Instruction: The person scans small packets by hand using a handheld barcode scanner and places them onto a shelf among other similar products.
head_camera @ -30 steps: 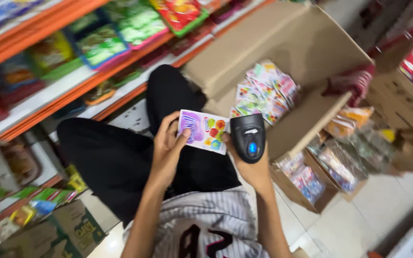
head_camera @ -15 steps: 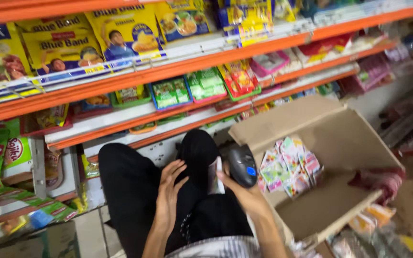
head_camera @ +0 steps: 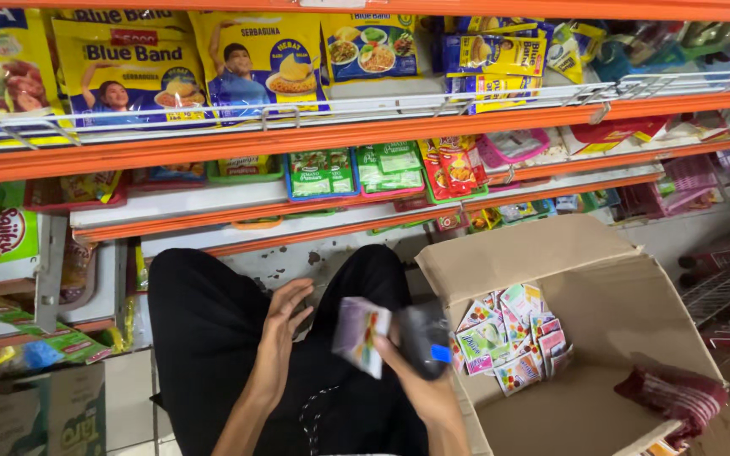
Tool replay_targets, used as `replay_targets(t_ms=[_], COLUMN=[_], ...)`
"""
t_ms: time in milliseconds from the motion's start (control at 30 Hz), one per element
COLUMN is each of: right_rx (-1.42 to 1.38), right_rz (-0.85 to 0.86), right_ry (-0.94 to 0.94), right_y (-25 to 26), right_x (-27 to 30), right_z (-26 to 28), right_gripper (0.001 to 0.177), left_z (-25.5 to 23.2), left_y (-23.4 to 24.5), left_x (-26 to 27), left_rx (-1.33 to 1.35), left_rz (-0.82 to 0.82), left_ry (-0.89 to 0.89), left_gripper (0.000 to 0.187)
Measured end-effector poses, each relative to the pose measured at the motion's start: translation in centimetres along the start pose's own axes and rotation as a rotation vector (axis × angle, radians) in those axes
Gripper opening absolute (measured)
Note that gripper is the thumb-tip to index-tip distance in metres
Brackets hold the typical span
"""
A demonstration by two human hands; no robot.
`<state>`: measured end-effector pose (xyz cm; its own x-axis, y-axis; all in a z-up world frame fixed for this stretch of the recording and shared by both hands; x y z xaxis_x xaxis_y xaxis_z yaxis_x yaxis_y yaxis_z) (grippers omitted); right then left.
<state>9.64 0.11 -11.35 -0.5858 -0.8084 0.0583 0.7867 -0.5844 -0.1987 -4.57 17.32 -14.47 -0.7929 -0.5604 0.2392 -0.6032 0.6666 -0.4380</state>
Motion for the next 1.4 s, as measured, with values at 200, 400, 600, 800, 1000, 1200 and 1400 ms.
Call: replay_targets(t_ms=[200, 400, 600, 800, 1000, 1200, 1400], right_rx=[-0.571, 0.639, 0.387, 0.034, 0.205, 0.542, 0.564], right_rz=[0.316, -0.238, -0.048, 0.022, -0.067, 0.106, 0.171], right_ry=[0.243, -0.028, -0.044, -0.013, -0.26, -0.204, -0.258], right_y=[-2.7, -0.3, -3.3, -5.1, -1.8, -5.5, -6.9], right_x=[-0.7, -2.5, -1.8, -2.7, 0.8, 2.6, 2.9], right_z=[4.5, 2.6, 2.2, 0.2, 0.2, 3.3, 1.8], right_gripper=[0.013, 0.013, 0.013, 0.009, 0.016, 0.018, 0.02], left_z=[0.7, -0.1, -2.0, 1.9, 3.2, 3.1, 3.4], left_y=[-1.2, -2.2, -5.1, -2.1, 2.5, 3.1, 2.0], left_x=[-0.1, 0.7, 2.2, 1.2, -0.7, -1.8, -1.6], left_rx=[0.013, -0.153, -0.365, -0.303, -0.063, -0.015, 0.043], left_rz=[0.055, 0.022, 0.24, 0.137, -0.043, -0.06, -0.022], left_ry=[0.009, -0.08, -0.159, -0.069, 0.088, 0.145, 0.116], left_gripper=[0.065, 0.067, 0.061, 0.046, 0.049, 0.058, 0.061])
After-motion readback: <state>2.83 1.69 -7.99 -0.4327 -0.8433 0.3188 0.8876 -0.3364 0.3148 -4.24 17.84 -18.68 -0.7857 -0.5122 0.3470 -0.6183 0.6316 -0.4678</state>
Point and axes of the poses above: each hand's wrist, its own x-axis away from the middle knuckle, its own y-axis out of the back of the hand, z = x × y, the point moved 9 cm from there along -x, towards the middle knuckle, and after that the axes turned 8 degrees about z, right-handed, at the moved point
